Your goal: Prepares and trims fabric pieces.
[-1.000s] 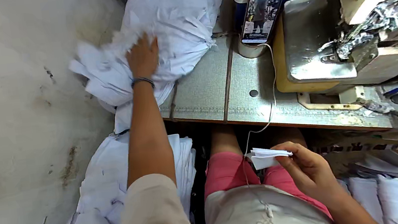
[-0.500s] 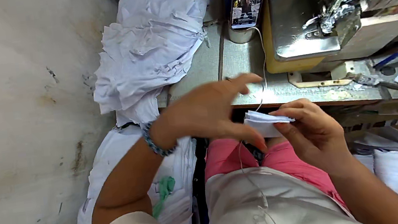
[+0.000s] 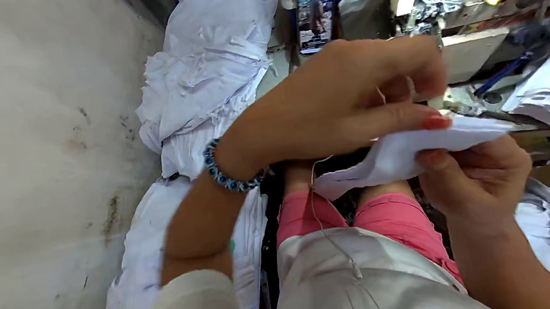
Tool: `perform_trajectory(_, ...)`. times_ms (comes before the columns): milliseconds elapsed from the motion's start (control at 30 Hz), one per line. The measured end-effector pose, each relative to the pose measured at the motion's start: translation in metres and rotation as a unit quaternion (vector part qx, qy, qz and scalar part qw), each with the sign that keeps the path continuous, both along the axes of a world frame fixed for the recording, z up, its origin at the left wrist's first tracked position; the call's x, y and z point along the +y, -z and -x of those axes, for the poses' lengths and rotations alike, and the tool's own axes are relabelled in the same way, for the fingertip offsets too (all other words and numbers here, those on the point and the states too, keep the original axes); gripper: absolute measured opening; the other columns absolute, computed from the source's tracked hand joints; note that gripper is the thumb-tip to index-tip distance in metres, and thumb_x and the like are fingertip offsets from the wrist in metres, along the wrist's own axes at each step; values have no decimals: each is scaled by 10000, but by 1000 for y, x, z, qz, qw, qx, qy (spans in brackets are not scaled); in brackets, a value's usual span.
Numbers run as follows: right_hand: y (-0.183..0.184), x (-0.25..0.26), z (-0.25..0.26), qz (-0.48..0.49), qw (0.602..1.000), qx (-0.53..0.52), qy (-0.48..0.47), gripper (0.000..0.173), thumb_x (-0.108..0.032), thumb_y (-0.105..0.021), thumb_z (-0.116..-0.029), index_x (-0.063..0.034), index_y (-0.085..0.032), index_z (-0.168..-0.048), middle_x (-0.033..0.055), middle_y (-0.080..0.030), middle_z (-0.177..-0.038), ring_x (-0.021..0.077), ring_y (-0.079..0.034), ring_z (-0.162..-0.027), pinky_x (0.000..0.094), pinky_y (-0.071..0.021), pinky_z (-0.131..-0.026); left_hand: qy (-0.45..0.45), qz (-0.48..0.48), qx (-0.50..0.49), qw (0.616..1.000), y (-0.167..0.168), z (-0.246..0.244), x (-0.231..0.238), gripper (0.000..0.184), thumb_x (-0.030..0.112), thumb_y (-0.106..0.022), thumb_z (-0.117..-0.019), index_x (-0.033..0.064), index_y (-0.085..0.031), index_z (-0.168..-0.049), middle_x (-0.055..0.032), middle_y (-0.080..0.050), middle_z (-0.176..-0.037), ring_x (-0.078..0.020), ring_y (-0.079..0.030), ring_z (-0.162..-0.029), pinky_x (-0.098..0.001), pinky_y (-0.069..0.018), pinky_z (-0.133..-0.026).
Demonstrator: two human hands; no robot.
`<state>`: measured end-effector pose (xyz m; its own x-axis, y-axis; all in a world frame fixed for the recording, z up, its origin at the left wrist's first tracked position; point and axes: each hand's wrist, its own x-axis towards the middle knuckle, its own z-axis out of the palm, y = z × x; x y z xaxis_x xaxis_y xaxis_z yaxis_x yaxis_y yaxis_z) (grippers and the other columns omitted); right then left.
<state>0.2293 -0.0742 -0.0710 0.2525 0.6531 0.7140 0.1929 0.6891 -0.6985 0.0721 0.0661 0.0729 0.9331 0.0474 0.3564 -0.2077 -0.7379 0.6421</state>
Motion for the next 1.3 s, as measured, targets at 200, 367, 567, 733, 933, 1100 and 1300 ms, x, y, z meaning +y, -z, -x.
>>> perform_trajectory(200,14,-24,-3,66,997,-7,-33,245,-271,-608,-1038,-316,-684,-1267,-220,-698,-1190,-55,-659,-1065,148,-553,-928,-392,574,-172,698,226,59,-4,864,733,-342,-982,34,-362,-1491,-75,-649,-1289,-162,-675,-1075,-350,-568,-873)
perform_trajectory(367,28,-32,3,119,992,19,-45,237,-252,-620,-1030,-316,-694,-1246,-221,-707,-1159,-60,-666,-1031,136,-558,-899,-579,626,-360,378,271,116,39,891,794,-145,-971,107,-313,-1513,-54,-576,-1292,-123,-624,-1091,-298,-529,-926)
perform_trajectory(567,42,-24,7,149,986,50,-47,223,-241,-640,-1016,-309,-706,-1218,-209,-720,-1132,-47,-677,-1008,146,-567,-888,-570,495,-502,422,254,151,87,457,306,-445,-1100,98,-380,-1501,-112,-513,-1455,-225,-527,-1325,-457,-458,-1108)
perform_trajectory(733,50,-20,5,174,983,55,-28,209,-251,-644,-1013,-305,-716,-1202,-197,-729,-1110,-42,-684,-984,150,-571,-874,-692,357,-406,479,144,158,160,602,192,-641,-1005,-20,-371,-1499,-206,-558,-1378,-256,-608,-1192,-422,-549,-980)
perform_trajectory(933,57,-20,16,211,976,59,9,203,-257,-641,-1014,-310,-714,-1195,-199,-730,-1097,-48,-685,-969,145,-574,-862,-698,-104,153,692,169,150,244,830,615,-387,-1039,-17,-351,-1575,-309,-387,-1574,-529,-307,-1480,-794,-104,-1154)
perform_trajectory(1100,58,-24,12,229,971,61,35,174,-256,-646,-1005,-302,-709,-1160,-206,-728,-1071,-53,-685,-948,145,-577,-846,-635,-78,283,714,172,161,259,840,653,-339,-1037,46,-294,-1615,-283,-283,-1638,-531,-219,-1513,-840,-47,-1109)
perform_trajectory(1300,56,-15,0,255,963,61,58,127,-87,-584,-998,-107,-662,-1096,-134,-722,-986,-30,-688,-895,193,-596,-835,-563,-103,260,777,123,175,219,651,315,-632,-1011,-73,-440,-1498,-399,-389,-1512,-605,-334,-1418,-845,-197,-1071)
